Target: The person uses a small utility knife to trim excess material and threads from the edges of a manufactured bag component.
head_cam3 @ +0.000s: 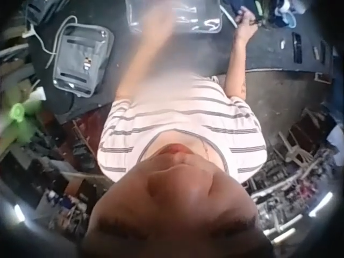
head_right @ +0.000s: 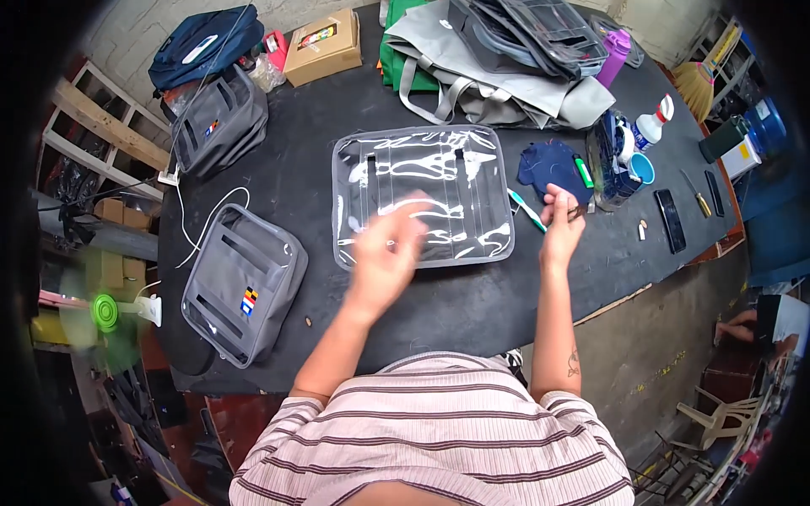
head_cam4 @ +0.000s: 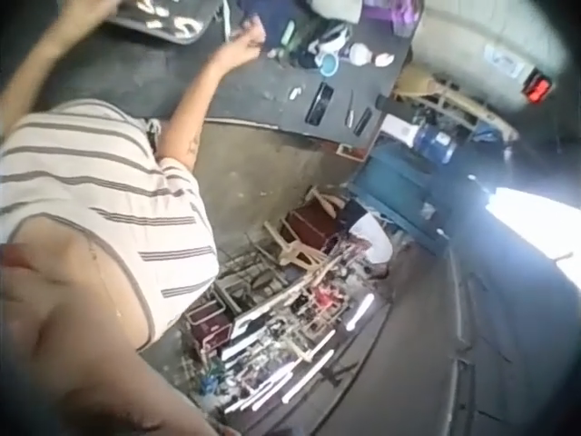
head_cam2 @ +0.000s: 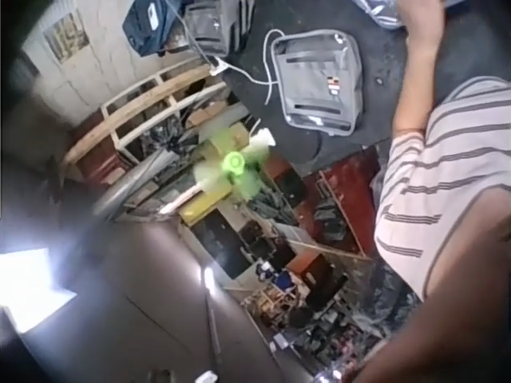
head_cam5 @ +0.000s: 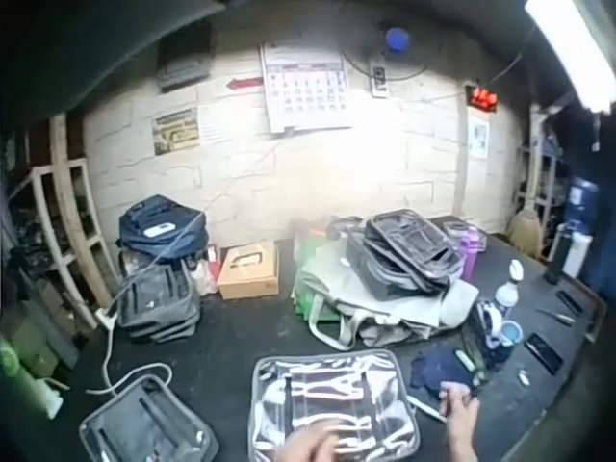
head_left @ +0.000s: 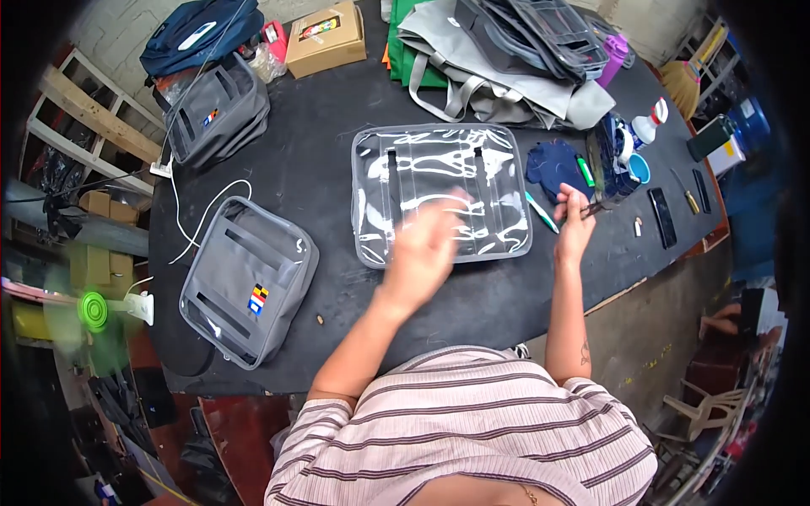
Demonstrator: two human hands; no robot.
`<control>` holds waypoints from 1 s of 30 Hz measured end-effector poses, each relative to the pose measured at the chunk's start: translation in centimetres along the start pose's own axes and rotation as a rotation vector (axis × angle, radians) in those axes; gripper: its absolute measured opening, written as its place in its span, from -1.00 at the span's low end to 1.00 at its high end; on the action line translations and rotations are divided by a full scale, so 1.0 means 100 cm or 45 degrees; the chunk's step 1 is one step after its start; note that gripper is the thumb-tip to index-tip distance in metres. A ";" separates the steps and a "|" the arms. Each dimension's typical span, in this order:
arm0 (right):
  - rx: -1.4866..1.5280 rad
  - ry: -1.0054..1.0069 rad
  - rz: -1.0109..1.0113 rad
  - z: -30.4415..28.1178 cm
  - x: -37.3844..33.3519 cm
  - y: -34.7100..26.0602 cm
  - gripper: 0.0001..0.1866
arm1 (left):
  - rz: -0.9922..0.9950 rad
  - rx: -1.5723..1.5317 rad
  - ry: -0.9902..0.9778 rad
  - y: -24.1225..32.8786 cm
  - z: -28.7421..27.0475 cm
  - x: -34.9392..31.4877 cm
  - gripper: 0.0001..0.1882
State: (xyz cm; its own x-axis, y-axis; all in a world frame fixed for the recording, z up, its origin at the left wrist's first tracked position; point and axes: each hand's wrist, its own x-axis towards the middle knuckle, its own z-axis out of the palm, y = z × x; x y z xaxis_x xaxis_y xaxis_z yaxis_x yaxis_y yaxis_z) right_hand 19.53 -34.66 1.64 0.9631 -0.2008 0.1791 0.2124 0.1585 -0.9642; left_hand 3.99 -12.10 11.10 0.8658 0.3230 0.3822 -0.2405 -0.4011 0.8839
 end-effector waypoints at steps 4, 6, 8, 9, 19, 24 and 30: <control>-0.118 -0.162 0.254 -0.007 0.001 -0.007 -0.78 | 0.008 0.432 0.493 -0.040 -0.065 0.031 -0.18; -0.213 -0.291 0.336 0.000 0.000 -0.008 -0.73 | -0.352 0.360 0.469 -0.081 -0.101 0.030 -0.38; -0.293 -0.407 0.400 0.009 -0.003 -0.016 -0.66 | -0.579 -0.038 0.280 -0.100 -0.114 0.028 -0.48; -0.318 -0.457 0.432 0.014 -0.004 -0.020 -0.65 | -0.659 -0.084 0.200 -0.097 -0.111 0.027 -0.44; -0.298 -0.537 0.300 0.024 -0.009 -0.024 -0.73 | -0.399 -0.523 -0.034 -0.098 -0.096 0.007 -0.47; -0.191 -0.533 0.213 0.025 -0.008 -0.026 -0.73 | -0.377 -0.595 0.031 -0.096 -0.098 0.007 -0.43; 0.331 -0.351 0.496 0.032 -0.014 -0.023 -0.61 | -0.292 -1.114 0.107 -0.127 -0.115 -0.017 -0.61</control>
State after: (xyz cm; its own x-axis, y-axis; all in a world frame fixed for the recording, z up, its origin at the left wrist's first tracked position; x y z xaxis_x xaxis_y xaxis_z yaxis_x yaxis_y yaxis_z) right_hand 18.24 -31.68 4.26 0.9789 0.1764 -0.1035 -0.1689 0.4117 -0.8955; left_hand 0.48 2.33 2.28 0.9069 0.3900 0.1594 -0.3431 0.4640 0.8167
